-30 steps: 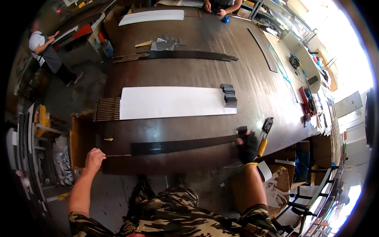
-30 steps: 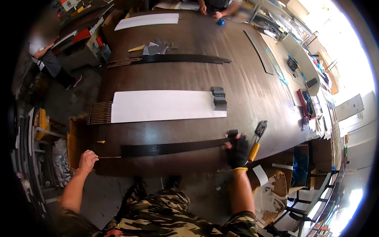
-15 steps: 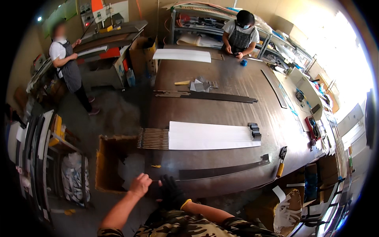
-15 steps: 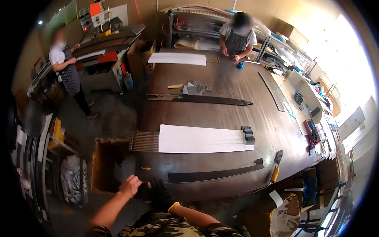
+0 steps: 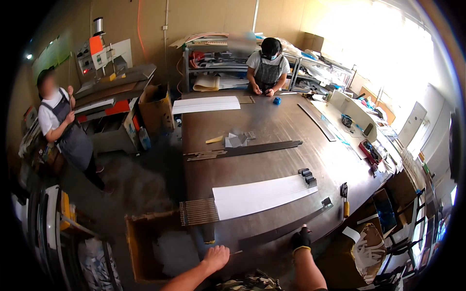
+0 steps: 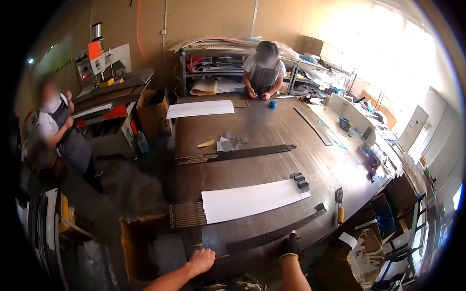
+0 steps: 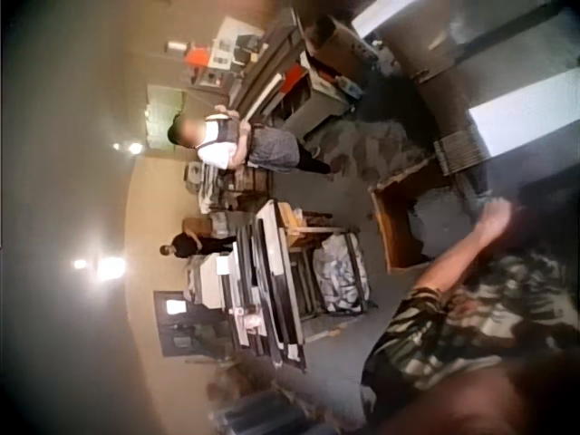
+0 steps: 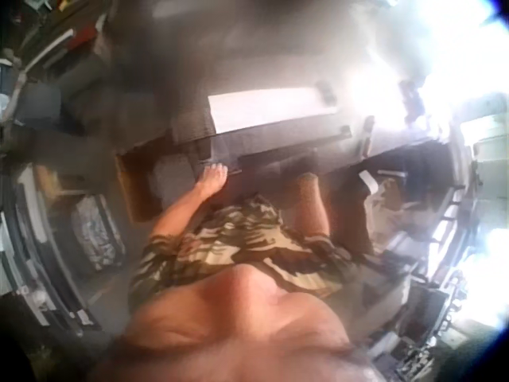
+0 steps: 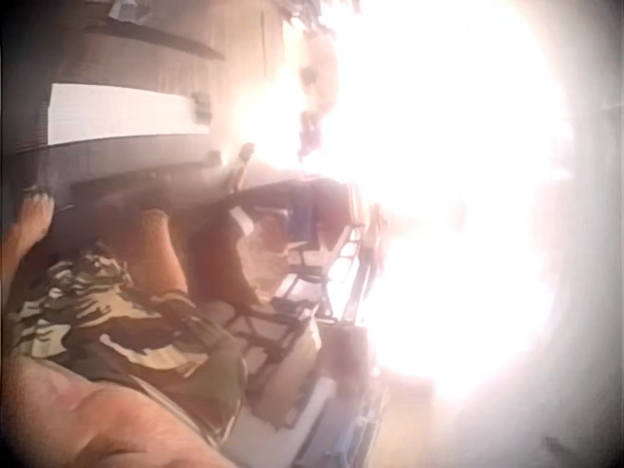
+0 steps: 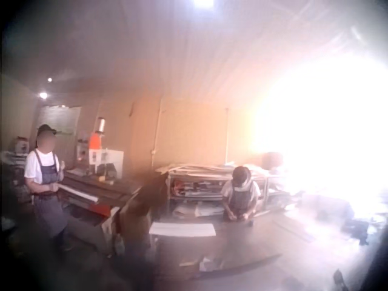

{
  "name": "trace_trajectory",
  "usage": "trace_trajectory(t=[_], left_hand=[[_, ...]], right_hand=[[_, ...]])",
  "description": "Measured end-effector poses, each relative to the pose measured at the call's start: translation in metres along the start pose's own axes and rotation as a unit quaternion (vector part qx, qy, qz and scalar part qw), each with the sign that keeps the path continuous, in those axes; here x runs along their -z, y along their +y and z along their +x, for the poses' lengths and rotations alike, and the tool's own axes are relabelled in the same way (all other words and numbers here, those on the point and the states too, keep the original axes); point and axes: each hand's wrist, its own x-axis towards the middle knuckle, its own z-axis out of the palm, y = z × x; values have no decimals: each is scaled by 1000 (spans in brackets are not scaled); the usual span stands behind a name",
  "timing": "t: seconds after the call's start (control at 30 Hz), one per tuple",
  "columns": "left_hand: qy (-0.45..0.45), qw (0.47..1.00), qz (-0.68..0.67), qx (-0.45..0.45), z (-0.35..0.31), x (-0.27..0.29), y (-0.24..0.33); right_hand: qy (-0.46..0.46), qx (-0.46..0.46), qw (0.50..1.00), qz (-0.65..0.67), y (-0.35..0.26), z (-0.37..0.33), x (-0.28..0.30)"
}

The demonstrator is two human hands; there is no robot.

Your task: The person sands long, thin metal strips on a workbench using a sanding block. They repeatedly pick up a strip, sand its surface, and place it back on the table. Other workers are visible in the background.

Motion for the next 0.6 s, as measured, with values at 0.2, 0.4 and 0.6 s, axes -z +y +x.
trace_trajectory(t=[0.2,0.4,0.6], left_hand=[[85,993,62,-44,5,84,-18],[190,971,143,29,75,152,-134],[175,973,138,65,118,153,-256]], right_hand=[[-139,-127,928,322,-91,-16,-62],[-284,-131,870,381,-126,4,-245],[-327,-247,862,298,-117,-2,-357]])
